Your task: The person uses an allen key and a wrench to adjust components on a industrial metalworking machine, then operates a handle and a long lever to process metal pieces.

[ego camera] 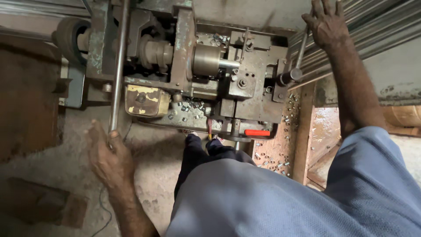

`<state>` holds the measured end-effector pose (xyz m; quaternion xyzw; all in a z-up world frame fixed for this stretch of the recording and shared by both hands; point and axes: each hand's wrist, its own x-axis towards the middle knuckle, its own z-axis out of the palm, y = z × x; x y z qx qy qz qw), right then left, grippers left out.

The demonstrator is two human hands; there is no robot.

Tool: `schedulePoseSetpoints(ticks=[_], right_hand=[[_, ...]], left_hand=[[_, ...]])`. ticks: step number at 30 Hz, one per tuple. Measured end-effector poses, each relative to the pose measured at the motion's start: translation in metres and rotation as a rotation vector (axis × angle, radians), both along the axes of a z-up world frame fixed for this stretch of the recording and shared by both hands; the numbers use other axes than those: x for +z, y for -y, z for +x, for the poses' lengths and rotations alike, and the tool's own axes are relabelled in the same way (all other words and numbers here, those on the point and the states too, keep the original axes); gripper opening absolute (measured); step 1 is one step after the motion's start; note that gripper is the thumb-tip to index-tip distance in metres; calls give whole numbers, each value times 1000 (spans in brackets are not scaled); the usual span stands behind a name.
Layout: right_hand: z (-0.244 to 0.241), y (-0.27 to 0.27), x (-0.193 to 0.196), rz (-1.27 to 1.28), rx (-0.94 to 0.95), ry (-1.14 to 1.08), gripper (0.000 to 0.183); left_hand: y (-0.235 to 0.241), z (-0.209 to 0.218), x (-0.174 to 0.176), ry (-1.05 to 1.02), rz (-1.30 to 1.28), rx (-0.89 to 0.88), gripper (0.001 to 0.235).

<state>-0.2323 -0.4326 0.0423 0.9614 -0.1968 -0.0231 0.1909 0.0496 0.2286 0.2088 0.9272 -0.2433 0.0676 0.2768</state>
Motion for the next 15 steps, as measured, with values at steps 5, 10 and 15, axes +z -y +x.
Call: schedulePoseSetpoints(ticks=[5, 10, 15], right_hand=[[13, 27, -9, -86, 46, -52, 13], [30, 76, 2, -127, 36, -202, 23], [28, 108, 4, -289, 130, -329, 15]], left_hand=[[11, 11, 16, -401, 271, 215, 65], [14, 16, 15, -397, 253, 204, 68], [20, 16, 13, -509, 356, 369, 72]])
